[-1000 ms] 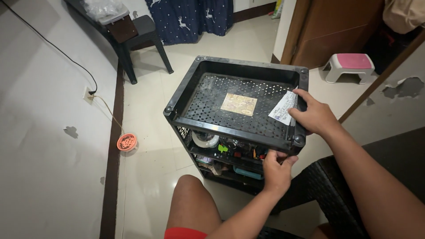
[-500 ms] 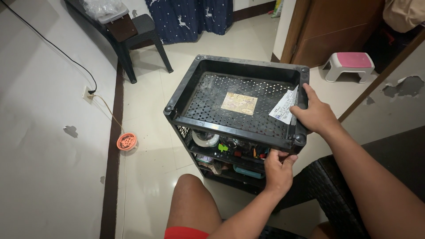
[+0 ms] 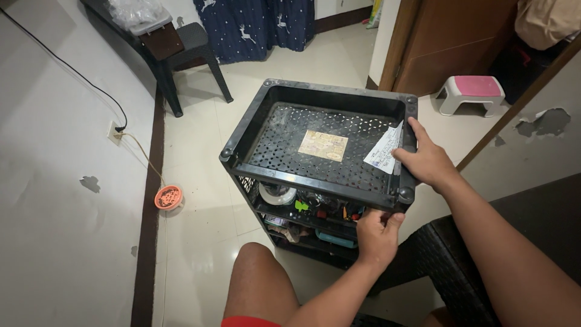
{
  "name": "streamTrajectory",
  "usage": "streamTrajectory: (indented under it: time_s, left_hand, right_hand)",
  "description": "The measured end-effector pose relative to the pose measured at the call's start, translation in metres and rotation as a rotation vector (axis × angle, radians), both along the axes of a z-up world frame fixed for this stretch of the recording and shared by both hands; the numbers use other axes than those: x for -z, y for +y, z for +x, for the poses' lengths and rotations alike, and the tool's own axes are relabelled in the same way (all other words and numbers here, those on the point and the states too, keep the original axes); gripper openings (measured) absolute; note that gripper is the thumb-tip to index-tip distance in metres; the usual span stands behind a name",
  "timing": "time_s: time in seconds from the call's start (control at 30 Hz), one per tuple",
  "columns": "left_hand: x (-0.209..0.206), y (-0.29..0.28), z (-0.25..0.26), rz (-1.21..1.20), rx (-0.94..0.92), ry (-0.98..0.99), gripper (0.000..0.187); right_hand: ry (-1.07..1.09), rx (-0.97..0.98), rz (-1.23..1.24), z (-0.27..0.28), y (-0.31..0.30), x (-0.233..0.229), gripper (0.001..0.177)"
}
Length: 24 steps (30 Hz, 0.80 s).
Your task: The person removes a paper receipt from a black perforated plastic tray, then wipes the tray's top surface and edges with an orange cloth. The person flips the tray to wipe the underside and continues cleaning all sides before placing the cloth back on the tray.
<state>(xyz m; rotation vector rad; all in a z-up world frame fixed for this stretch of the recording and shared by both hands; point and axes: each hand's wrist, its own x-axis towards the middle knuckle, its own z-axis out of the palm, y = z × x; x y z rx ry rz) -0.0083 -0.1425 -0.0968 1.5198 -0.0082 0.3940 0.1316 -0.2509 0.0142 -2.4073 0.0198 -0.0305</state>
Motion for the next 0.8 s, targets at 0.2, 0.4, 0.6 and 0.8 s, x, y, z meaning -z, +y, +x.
streamTrajectory:
  time_s: [0.2, 0.4, 0.6, 0.8]
  left_hand:
    - [-0.001, 0.002, 0.002, 0.115, -0.045, -0.060, 0.032]
    - [0.001, 0.003, 0.003, 0.132, -0.033, -0.041, 0.038]
    - [-0.009, 0.005, 0.002, 0.156, -0.006, 0.074, 0.039]
    - [0.002, 0.025, 0.000, 0.101, 0.057, 0.138, 0.031]
  right_hand:
    - [0.021, 0.011, 0.132, -0.011, 0.010, -0.016, 0.095]
    - [0.087, 0.060, 0.173, -0.019, 0.012, -0.027, 0.093]
    - [0.120, 0.077, 0.203, -0.020, 0.013, -0.031, 0.093]
    - [0.107, 0.076, 0.131, -0.018, 0.012, -0.029, 0.095]
